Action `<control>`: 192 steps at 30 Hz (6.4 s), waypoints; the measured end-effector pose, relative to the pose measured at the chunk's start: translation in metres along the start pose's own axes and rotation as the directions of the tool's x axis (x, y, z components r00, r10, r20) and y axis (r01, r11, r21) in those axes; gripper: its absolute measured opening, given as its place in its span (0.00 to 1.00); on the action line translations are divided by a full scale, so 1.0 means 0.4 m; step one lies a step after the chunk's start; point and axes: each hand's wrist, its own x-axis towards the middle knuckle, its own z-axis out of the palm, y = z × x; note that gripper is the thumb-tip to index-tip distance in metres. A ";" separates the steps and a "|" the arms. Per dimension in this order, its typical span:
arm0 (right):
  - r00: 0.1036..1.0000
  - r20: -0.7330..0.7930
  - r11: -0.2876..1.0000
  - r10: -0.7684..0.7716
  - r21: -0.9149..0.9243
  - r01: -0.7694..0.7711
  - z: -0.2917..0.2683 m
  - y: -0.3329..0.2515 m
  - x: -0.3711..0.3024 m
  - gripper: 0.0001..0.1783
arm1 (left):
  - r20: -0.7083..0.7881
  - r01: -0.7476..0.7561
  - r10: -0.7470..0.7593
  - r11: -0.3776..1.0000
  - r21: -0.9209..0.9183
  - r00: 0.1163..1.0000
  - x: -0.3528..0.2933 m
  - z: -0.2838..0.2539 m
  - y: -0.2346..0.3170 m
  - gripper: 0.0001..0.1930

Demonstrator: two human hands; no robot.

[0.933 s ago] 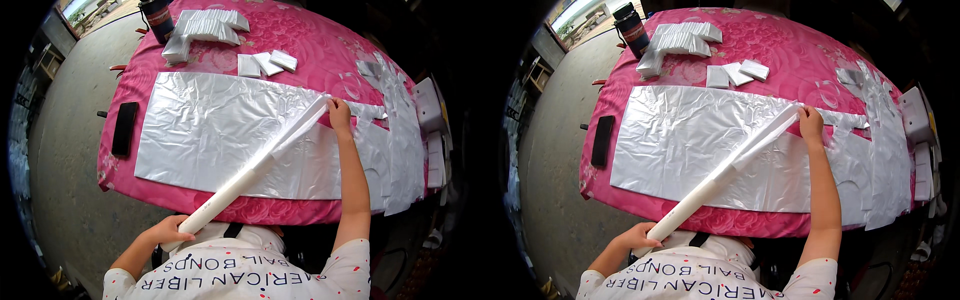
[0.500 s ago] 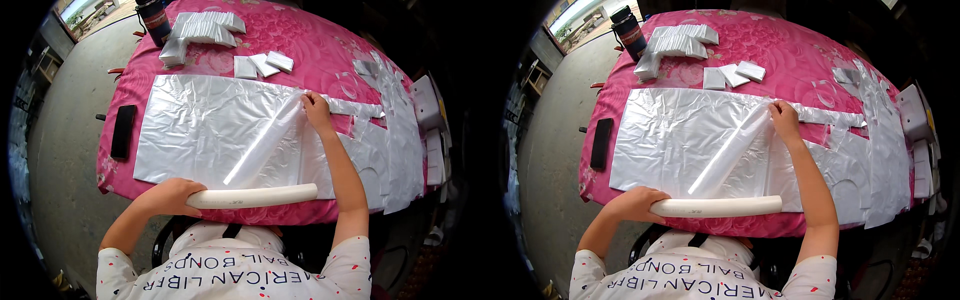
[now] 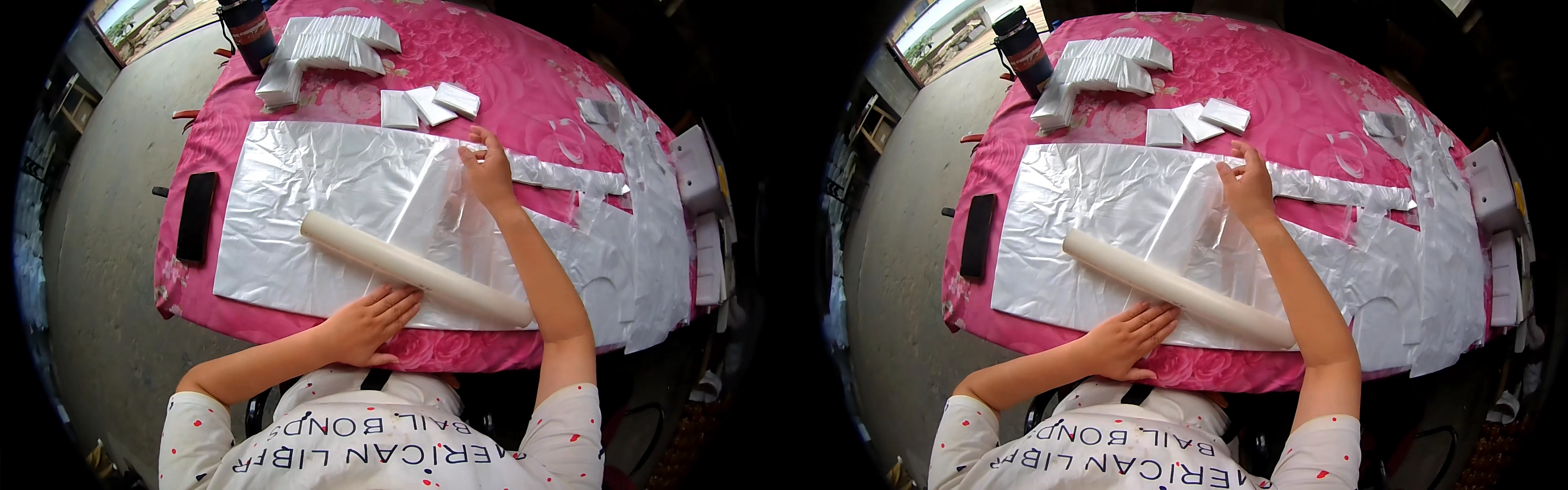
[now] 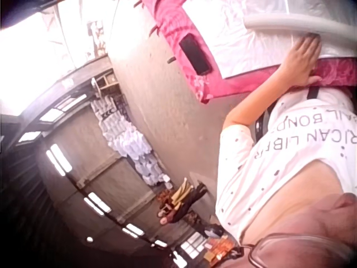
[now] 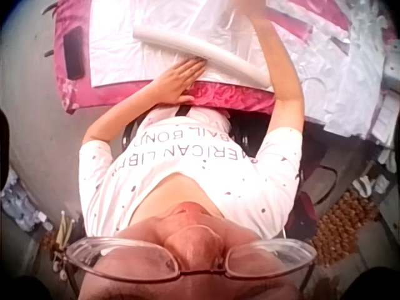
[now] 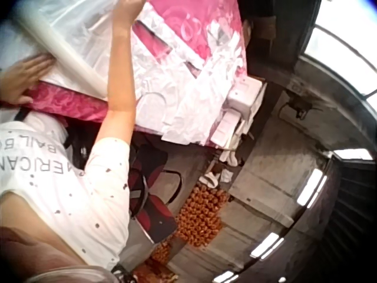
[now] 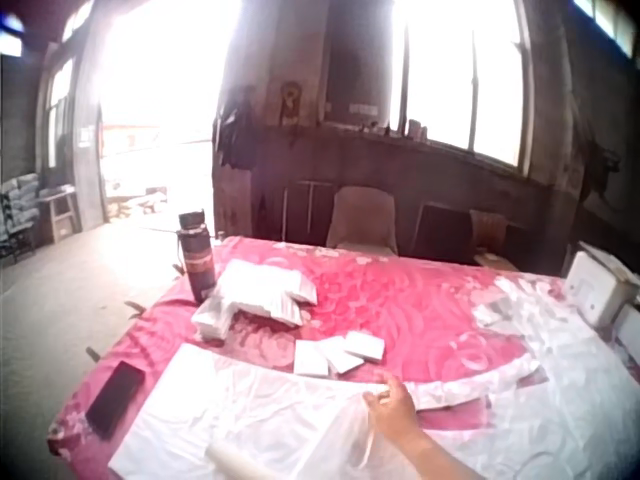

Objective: The person repeatedly wraps small white rectangular items in clear plastic film on a pink tablecloth. They unroll the film, place an item, fold the film around it, and set the wrapped item aside. The process is repeated multiple times throughout the clip.

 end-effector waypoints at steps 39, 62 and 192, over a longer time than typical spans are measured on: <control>0.774 0.374 0.711 -0.511 -0.322 0.625 0.036 -0.096 -0.214 0.25 | 0.025 0.056 -0.057 0.998 0.034 0.998 -0.022 0.072 0.092 0.39; 0.692 0.596 0.867 -0.408 0.016 0.498 -0.062 -0.143 -0.416 0.22 | -0.522 -0.245 0.005 0.886 -0.393 0.853 -0.055 0.004 0.049 0.11; 0.647 0.713 0.893 -0.270 -0.065 0.444 0.279 -0.260 -0.520 0.48 | 0.670 -0.109 -0.656 -0.738 -0.666 0.349 -0.316 0.074 0.171 0.14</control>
